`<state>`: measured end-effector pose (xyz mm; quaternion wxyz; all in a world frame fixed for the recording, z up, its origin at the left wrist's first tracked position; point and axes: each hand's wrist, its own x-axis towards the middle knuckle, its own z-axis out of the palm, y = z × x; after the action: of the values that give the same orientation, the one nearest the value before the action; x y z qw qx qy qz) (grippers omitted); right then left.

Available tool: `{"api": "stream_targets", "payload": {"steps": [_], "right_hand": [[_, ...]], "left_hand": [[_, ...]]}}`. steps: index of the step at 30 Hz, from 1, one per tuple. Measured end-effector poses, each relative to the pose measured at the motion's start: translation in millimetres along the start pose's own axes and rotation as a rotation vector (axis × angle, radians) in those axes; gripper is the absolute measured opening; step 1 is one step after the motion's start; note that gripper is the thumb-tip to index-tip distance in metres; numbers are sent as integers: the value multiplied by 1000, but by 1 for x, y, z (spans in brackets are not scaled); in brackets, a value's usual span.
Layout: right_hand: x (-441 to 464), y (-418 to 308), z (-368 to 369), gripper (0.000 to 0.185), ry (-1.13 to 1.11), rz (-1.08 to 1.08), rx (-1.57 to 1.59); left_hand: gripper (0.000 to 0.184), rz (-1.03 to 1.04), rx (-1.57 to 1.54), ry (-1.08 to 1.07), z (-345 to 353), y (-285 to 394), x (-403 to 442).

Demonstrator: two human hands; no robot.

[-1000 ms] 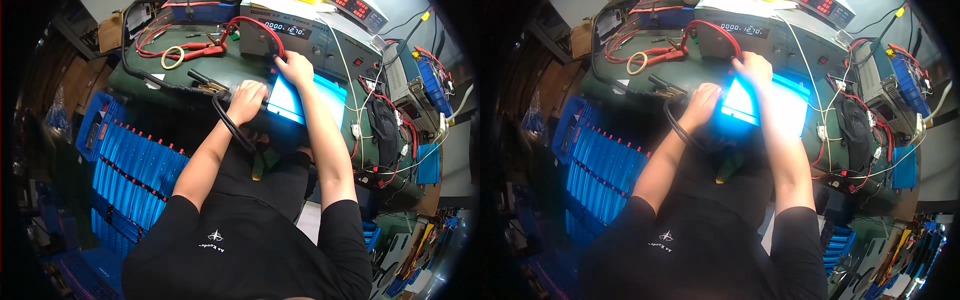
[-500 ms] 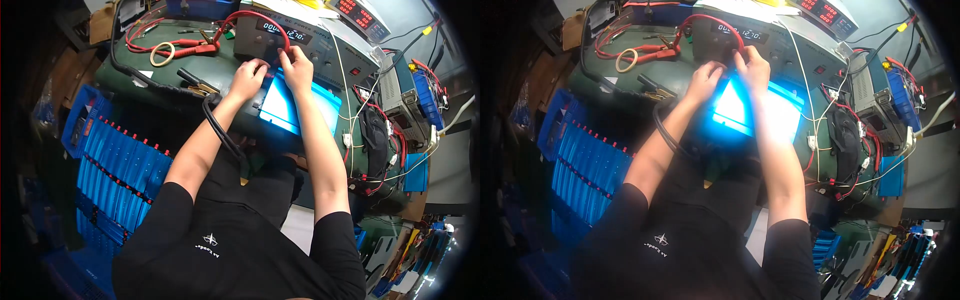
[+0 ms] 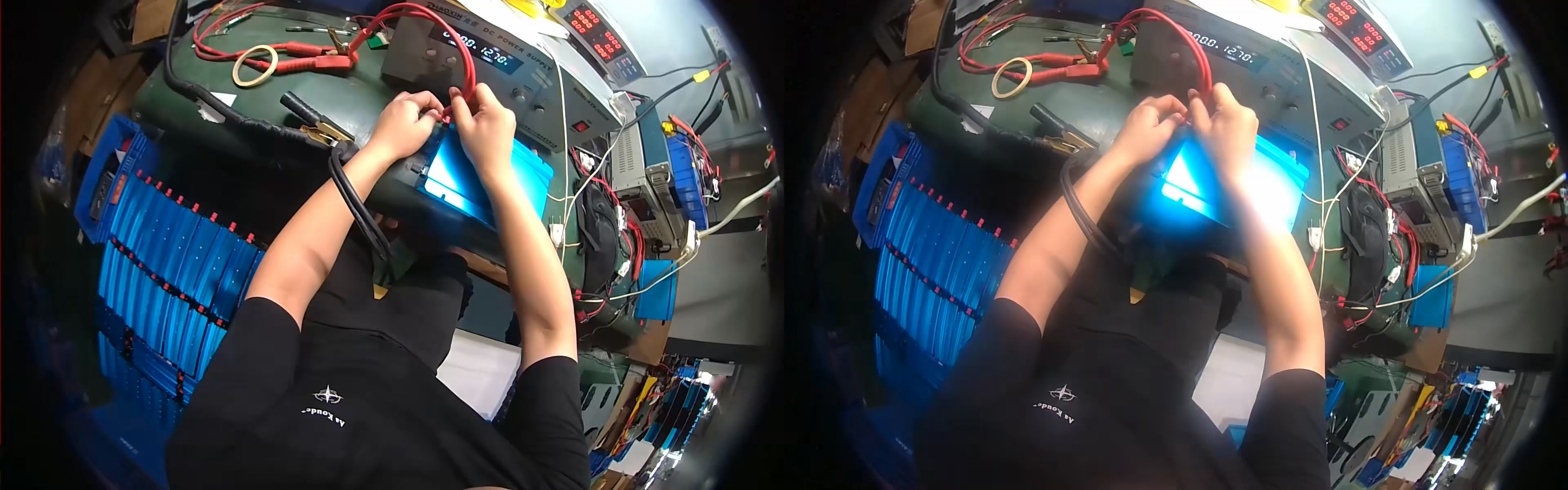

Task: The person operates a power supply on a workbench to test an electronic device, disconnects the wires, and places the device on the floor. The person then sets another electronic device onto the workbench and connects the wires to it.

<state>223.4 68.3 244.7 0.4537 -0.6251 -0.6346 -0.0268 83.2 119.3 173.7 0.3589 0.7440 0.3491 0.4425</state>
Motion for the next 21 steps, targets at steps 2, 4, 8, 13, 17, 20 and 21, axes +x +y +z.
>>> {"api": "stream_targets", "payload": {"steps": [2,4,8,13,17,20,21], "right_hand": [[-7,10,5,31,55,-11,-11],[-7,6,6,32,83,6,6],[-7,4,6,30,109,12,36],[-9,8,5,27,109,-24,-24],[-8,11,8,24,118,-146,-31],[-9,10,9,20,119,-140,-106],[-8,13,8,19,113,-121,-116]], "left_hand": [[13,-6,2,84,2,1,1],[13,1,4,85,3,-1,2],[13,10,10,74,1,2,0],[11,7,0,67,1,3,0],[9,41,35,106,3,3,-2],[11,173,-45,81,6,-7,4],[12,168,-88,53,5,-12,5]]}}
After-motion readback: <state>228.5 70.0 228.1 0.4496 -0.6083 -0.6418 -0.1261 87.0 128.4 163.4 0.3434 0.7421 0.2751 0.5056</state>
